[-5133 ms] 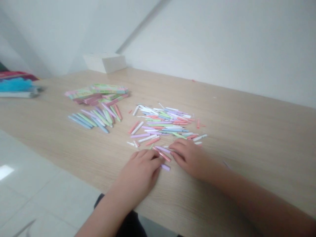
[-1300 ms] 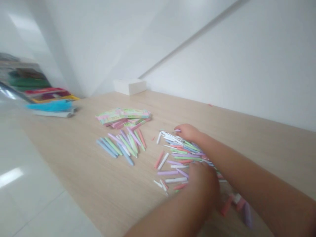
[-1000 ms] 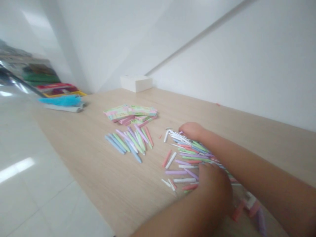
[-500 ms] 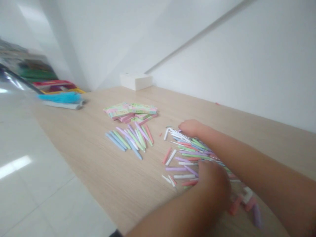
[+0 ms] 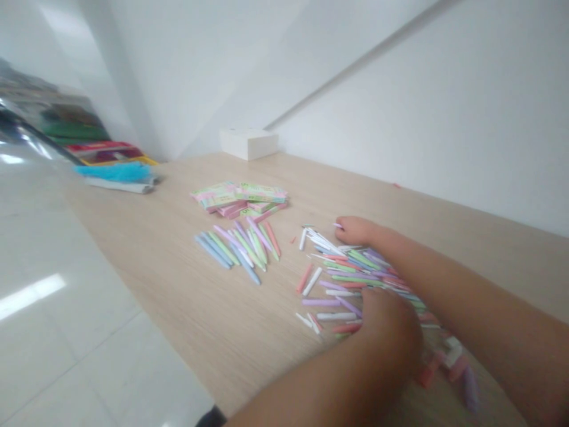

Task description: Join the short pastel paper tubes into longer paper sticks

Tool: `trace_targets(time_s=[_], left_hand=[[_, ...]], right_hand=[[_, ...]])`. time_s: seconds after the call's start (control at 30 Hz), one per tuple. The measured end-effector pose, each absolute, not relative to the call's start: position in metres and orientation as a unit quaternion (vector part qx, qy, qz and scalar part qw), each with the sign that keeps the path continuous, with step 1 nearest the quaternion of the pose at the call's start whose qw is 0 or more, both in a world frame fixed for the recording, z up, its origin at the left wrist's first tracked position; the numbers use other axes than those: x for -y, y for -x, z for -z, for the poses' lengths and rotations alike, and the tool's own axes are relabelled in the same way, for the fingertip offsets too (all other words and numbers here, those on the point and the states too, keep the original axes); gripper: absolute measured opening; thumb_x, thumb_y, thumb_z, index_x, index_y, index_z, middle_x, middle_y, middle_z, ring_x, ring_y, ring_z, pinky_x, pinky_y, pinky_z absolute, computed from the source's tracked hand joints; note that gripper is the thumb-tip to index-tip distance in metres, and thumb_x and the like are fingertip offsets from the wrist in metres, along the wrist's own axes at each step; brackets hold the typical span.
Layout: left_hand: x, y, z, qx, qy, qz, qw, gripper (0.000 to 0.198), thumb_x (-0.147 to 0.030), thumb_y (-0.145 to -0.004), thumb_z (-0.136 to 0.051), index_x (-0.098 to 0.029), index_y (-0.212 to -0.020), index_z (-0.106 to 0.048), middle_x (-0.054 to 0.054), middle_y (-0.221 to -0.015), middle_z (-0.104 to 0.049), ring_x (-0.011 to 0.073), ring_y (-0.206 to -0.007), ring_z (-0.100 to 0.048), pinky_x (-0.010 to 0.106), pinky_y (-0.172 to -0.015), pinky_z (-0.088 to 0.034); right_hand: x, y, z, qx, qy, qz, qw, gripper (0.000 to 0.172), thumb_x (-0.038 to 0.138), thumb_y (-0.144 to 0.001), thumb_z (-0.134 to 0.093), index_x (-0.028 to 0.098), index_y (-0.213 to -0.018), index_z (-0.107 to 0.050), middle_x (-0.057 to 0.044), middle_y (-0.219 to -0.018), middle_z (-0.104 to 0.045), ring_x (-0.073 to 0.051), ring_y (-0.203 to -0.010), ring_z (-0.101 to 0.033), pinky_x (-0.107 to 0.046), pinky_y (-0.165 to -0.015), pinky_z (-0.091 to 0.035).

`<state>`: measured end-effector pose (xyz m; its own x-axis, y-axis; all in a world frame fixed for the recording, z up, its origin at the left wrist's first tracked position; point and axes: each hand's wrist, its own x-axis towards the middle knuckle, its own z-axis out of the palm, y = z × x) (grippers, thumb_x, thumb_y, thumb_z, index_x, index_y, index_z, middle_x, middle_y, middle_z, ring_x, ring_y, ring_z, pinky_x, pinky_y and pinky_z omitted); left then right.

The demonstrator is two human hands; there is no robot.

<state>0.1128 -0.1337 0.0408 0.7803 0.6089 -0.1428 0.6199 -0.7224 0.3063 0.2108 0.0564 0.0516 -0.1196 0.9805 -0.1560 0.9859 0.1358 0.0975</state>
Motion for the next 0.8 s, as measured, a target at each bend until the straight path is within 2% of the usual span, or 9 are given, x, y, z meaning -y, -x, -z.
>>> trace_targets(time_s=[0.1,0.17,0.23,0.3,0.5,0.57,0.63,0.73,0.8], left_hand=[[0.134,-0.114,-0.04,-0.339,-0.924,0.009,0.175,0.047,-0.033,-0.091,-0.055,-0.013,-0.133,-0.065,0.021,-0.124,-0.067,0.0344,-0.115,-0.062,0.054,-0.1,-0.049],[0.133,-0.114,-0.04,-0.338,-0.924,0.008,0.179,0.048,-0.035,-0.091,-0.057,-0.013,-0.133,-0.065,0.021,-0.125,-0.067,0.0347,-0.115,-0.062,0.054,-0.1,-0.049],[0.132,-0.113,-0.041,-0.335,-0.924,0.014,0.183,0.049,-0.035,-0.09,-0.057,-0.013,-0.134,-0.064,0.021,-0.126,-0.067,0.0346,-0.116,-0.062,0.053,-0.1,-0.05],[0.131,-0.111,-0.044,-0.333,-0.925,0.02,0.182,0.051,-0.033,-0.089,-0.059,-0.012,-0.136,-0.061,0.021,-0.129,-0.066,0.0343,-0.118,-0.062,0.052,-0.099,-0.05],[0.133,-0.099,-0.054,-0.317,-0.929,-0.017,0.19,0.049,-0.032,-0.082,-0.068,-0.014,-0.128,-0.065,0.02,-0.126,-0.067,0.0327,-0.111,-0.067,0.042,-0.086,-0.056],[0.136,-0.096,-0.055,-0.348,-0.908,-0.055,0.225,0.037,-0.033,-0.085,-0.063,-0.015,-0.116,-0.069,0.018,-0.112,-0.072,0.0309,-0.099,-0.071,0.039,-0.078,-0.056],[0.137,-0.095,-0.054,-0.385,-0.874,-0.133,0.265,0.029,-0.036,-0.088,-0.056,-0.018,-0.106,-0.071,0.014,-0.097,-0.074,0.0275,-0.086,-0.071,0.035,-0.071,-0.053],[0.136,-0.097,-0.049,-0.36,-0.838,-0.247,0.328,0.032,-0.038,-0.094,-0.045,-0.02,-0.094,-0.071,0.008,-0.09,-0.075,0.023,-0.081,-0.067,0.031,-0.068,-0.047],[0.137,-0.1,-0.045,-0.261,-0.83,-0.22,0.442,0.042,-0.049,-0.095,-0.044,-0.018,-0.085,-0.071,0.004,-0.075,-0.071,0.0188,-0.071,-0.064,0.027,-0.063,-0.043]], right_hand=[[-0.058,-0.216,-0.054,-0.719,-0.69,0.076,0.031,0.031,0.042,-0.098,-0.061,0.016,-0.114,-0.066,-0.007,-0.112,-0.068,-0.02,-0.096,-0.067,-0.041,-0.086,-0.057],[-0.054,-0.218,-0.057,-0.698,-0.704,0.127,-0.014,0.03,0.043,-0.098,-0.06,0.014,-0.098,-0.067,-0.003,-0.091,-0.069,-0.017,-0.078,-0.066,-0.034,-0.073,-0.055],[-0.044,-0.218,-0.059,-0.678,-0.709,0.179,-0.072,0.035,0.043,-0.098,-0.055,0.016,-0.078,-0.061,0.001,-0.065,-0.059,-0.013,-0.058,-0.056,-0.027,-0.057,-0.047],[-0.026,-0.217,-0.062,-0.658,-0.703,0.225,-0.147,0.038,0.045,-0.097,-0.049,0.02,-0.069,-0.05,0.004,-0.053,-0.045,-0.011,-0.046,-0.043,-0.025,-0.047,-0.036],[0.099,-0.224,-0.075,-0.577,-0.667,0.305,-0.359,0.035,0.052,-0.098,-0.039,0.026,-0.076,-0.035,0.011,-0.054,-0.02,-0.01,-0.042,-0.019,-0.023,-0.039,-0.023],[0.156,-0.231,-0.075,-0.484,-0.604,0.376,-0.509,0.029,0.046,-0.093,-0.057,0.025,-0.078,-0.045,0.011,-0.052,-0.025,-0.009,-0.042,-0.02,-0.021,-0.038,-0.02],[0.209,-0.237,-0.069,-0.403,-0.565,0.408,-0.593,0.021,0.042,-0.09,-0.066,0.024,-0.084,-0.055,0.011,-0.052,-0.027,-0.008,-0.043,-0.02,-0.02,-0.038,-0.02],[0.265,-0.241,-0.05,-0.321,-0.541,0.426,-0.651,0.019,0.043,-0.089,-0.071,0.025,-0.09,-0.063,0.011,-0.053,-0.023,-0.007,-0.044,-0.015,-0.017,-0.038,-0.017],[0.284,-0.243,-0.034,-0.302,-0.516,0.432,-0.675,0.02,0.045,-0.088,-0.072,0.027,-0.092,-0.063,0.012,-0.054,-0.022,-0.007,-0.045,-0.014,-0.017,-0.038,-0.018]])
